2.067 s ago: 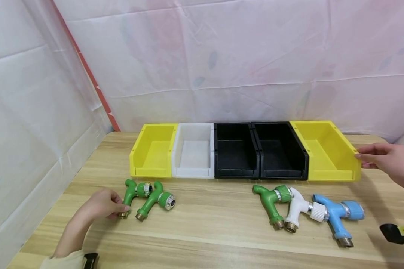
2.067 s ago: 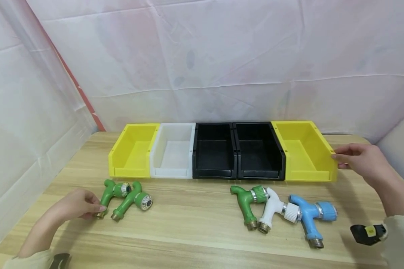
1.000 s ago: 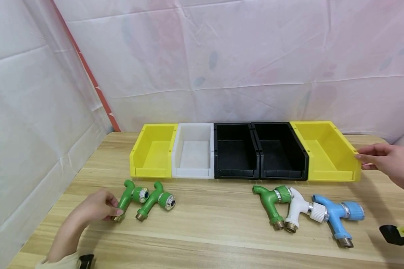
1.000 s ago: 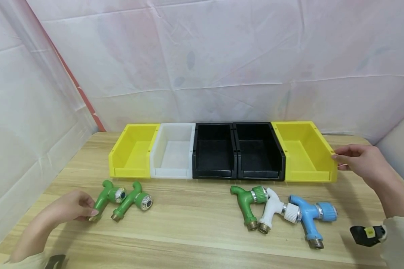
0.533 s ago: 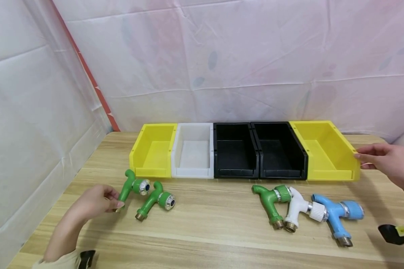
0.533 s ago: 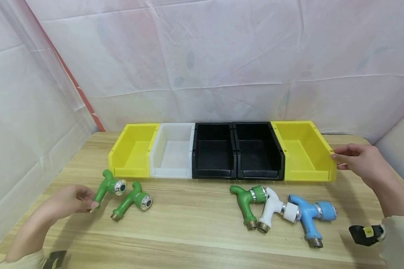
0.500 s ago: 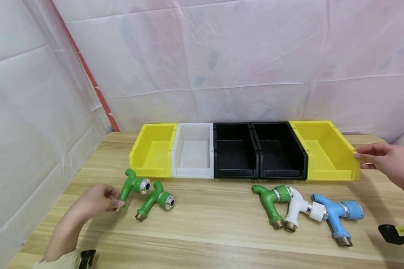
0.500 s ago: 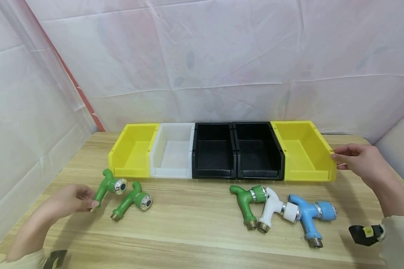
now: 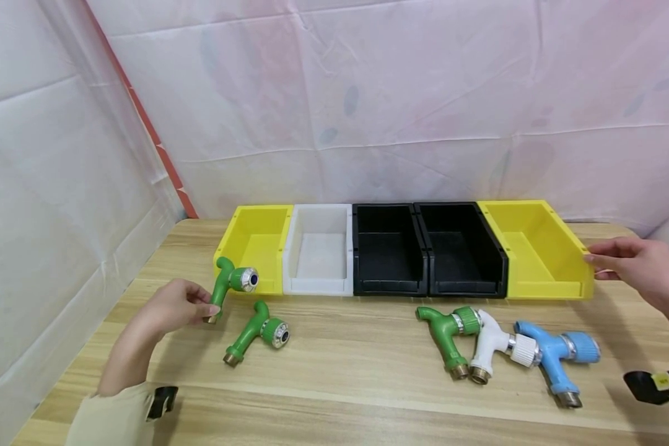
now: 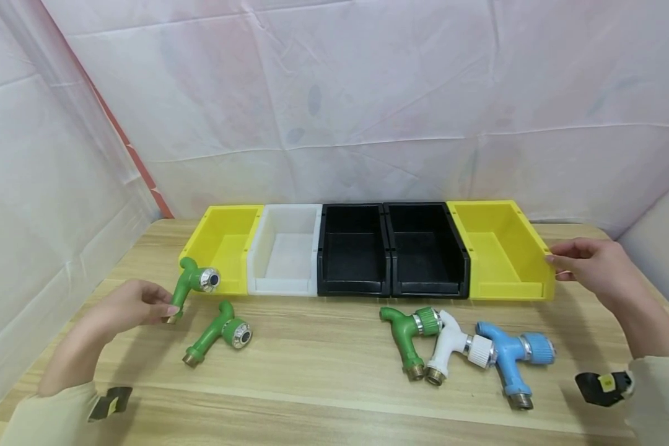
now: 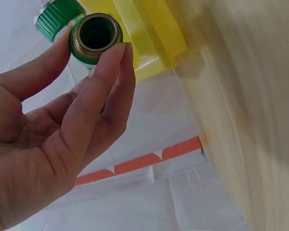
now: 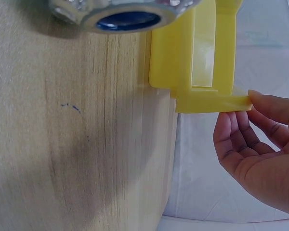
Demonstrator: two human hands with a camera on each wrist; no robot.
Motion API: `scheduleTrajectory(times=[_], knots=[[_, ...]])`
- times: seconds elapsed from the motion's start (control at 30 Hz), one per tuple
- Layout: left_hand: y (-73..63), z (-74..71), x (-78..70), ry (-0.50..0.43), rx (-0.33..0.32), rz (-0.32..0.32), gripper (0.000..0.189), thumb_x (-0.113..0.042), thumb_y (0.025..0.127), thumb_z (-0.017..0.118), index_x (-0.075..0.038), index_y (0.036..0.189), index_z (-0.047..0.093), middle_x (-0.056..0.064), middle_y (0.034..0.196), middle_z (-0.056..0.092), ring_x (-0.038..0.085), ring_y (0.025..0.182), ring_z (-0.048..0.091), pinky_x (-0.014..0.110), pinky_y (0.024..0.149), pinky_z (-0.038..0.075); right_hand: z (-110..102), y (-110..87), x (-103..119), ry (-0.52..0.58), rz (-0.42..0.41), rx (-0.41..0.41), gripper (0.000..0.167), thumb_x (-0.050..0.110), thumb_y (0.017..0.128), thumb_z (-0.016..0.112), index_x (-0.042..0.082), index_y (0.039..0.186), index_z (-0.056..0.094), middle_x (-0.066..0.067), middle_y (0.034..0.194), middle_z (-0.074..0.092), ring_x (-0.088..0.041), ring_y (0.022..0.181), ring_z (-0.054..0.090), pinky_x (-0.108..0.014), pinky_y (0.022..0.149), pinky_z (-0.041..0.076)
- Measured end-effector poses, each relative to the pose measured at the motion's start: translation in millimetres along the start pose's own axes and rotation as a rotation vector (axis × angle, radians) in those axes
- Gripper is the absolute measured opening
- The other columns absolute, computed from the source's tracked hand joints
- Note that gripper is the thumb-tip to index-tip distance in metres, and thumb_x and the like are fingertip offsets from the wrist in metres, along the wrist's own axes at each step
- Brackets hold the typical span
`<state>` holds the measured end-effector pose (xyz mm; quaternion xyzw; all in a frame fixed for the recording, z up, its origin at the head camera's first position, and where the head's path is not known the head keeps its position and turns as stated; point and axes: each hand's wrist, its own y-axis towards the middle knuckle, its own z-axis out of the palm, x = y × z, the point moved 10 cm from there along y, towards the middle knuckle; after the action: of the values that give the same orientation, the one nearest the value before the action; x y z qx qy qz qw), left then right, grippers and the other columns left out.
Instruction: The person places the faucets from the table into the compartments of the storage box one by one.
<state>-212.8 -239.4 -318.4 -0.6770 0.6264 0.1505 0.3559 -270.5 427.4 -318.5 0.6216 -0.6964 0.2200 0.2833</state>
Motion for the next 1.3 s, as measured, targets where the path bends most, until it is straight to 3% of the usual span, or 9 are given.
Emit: scheduleTrajectory(times=[0.27, 0.73, 1.07, 1.3], knots=[[12.2, -1.9, -14.3, 0.029, -0.006, 0.013, 0.022, -0.012, 0.083, 0.067, 0.008, 0.089, 0.06, 0.011, 0.081, 0.059, 0.018, 0.07, 0.058, 0.037, 0.067, 0.051, 0, 2.3, -6, -0.01, 0.011, 0.002, 0.04, 0.019, 0.095, 0.049, -0.015, 0.115, 0.046, 0.02, 0.077, 0.048, -0.003, 0.061, 0.055, -0.025, 0.056, 0.053], [31.5, 0.0, -20.3, -0.066, -0.008, -0.029, 0.022, -0.009, 0.087, 0.063, 0.011, 0.094, 0.059, 0.015, 0.087, 0.058, 0.021, 0.075, 0.062, 0.039, 0.076, 0.052, 1, 1.5, -9, -0.009, 0.011, -0.003, 0.04, 0.021, 0.095, 0.049, -0.014, 0.115, 0.047, 0.023, 0.076, 0.047, -0.001, 0.062, 0.054, -0.025, 0.056, 0.053], [44.6, -1.7, -25.7, -0.047, -0.024, -0.028, 0.023, -0.01, 0.087, 0.063, 0.012, 0.093, 0.062, 0.015, 0.085, 0.062, 0.014, 0.068, 0.062, 0.037, 0.074, 0.053, 2, 1.4, -9, 0.009, -0.002, -0.011, 0.04, 0.02, 0.095, 0.049, -0.014, 0.116, 0.047, 0.029, 0.075, 0.045, 0.001, 0.062, 0.054, -0.026, 0.056, 0.053], [51.4, -3.1, -26.1, -0.014, -0.052, -0.078, 0.025, -0.013, 0.086, 0.064, 0.011, 0.095, 0.06, 0.017, 0.088, 0.062, 0.015, 0.068, 0.061, 0.036, 0.073, 0.053, 1, 1.7, -10, 0.017, -0.005, -0.013, 0.039, 0.019, 0.095, 0.049, -0.014, 0.115, 0.047, 0.029, 0.075, 0.045, 0.001, 0.062, 0.054, -0.026, 0.056, 0.053]])
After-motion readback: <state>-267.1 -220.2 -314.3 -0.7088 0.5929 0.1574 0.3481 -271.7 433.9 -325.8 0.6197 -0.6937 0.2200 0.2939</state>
